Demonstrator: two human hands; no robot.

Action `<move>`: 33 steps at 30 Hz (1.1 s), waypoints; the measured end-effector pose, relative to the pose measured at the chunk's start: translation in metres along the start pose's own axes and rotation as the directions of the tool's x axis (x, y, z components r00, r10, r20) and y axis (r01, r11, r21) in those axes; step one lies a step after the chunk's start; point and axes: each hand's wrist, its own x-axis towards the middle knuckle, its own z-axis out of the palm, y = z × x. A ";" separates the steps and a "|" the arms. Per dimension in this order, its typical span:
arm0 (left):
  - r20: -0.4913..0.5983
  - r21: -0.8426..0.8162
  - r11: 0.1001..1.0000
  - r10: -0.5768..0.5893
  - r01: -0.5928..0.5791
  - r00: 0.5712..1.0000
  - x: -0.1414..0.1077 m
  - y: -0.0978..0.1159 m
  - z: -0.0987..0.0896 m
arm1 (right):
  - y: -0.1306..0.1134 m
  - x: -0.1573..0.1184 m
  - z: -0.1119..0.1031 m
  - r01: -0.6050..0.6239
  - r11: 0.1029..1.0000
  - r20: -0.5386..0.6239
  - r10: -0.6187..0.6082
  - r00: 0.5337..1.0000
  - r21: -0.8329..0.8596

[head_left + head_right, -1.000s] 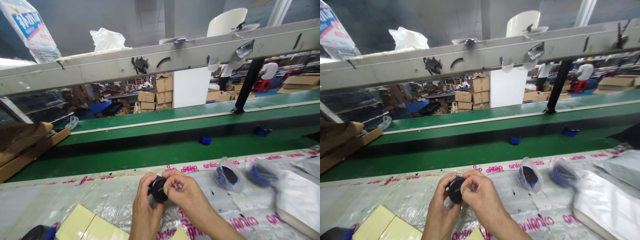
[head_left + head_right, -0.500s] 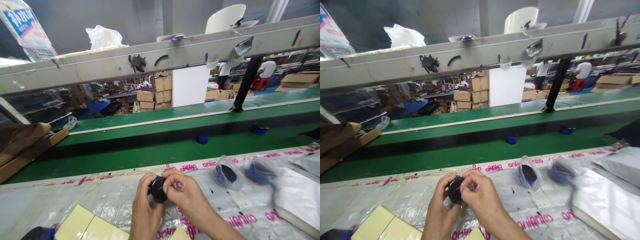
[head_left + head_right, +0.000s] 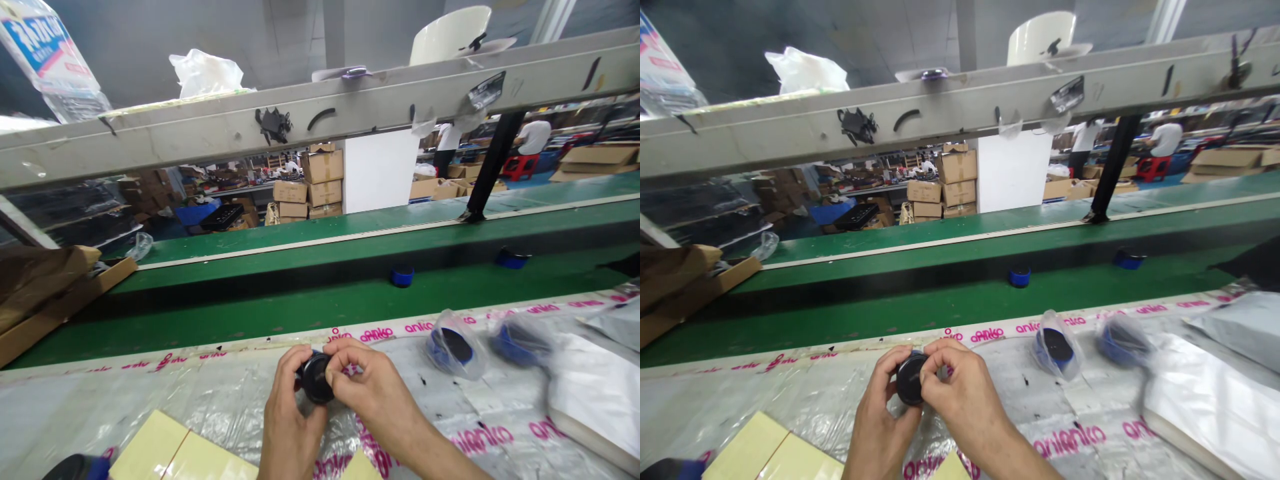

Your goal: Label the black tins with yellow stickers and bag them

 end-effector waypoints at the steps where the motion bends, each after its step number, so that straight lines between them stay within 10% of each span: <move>1: -0.002 0.001 1.000 0.003 -0.003 1.000 0.000 0.000 0.000 | 0.000 0.000 0.000 0.003 1.000 -0.002 -0.003 1.000 -0.005; 17: 0.022 -0.083 0.991 -0.102 0.103 0.995 -0.003 0.000 0.002 | 0.009 -0.002 0.004 0.066 0.987 -0.096 -0.081 0.992 -0.150; 26: 0.007 -0.119 0.974 -0.193 0.193 0.981 -0.001 0.002 0.005 | 0.011 -0.008 0.002 -0.085 0.992 -0.057 0.079 0.995 -0.095; 33: -0.072 -0.052 0.998 -0.038 0.035 0.997 -0.005 0.000 0.003 | 0.013 -0.005 0.009 -0.122 0.990 -0.030 0.120 0.992 -0.074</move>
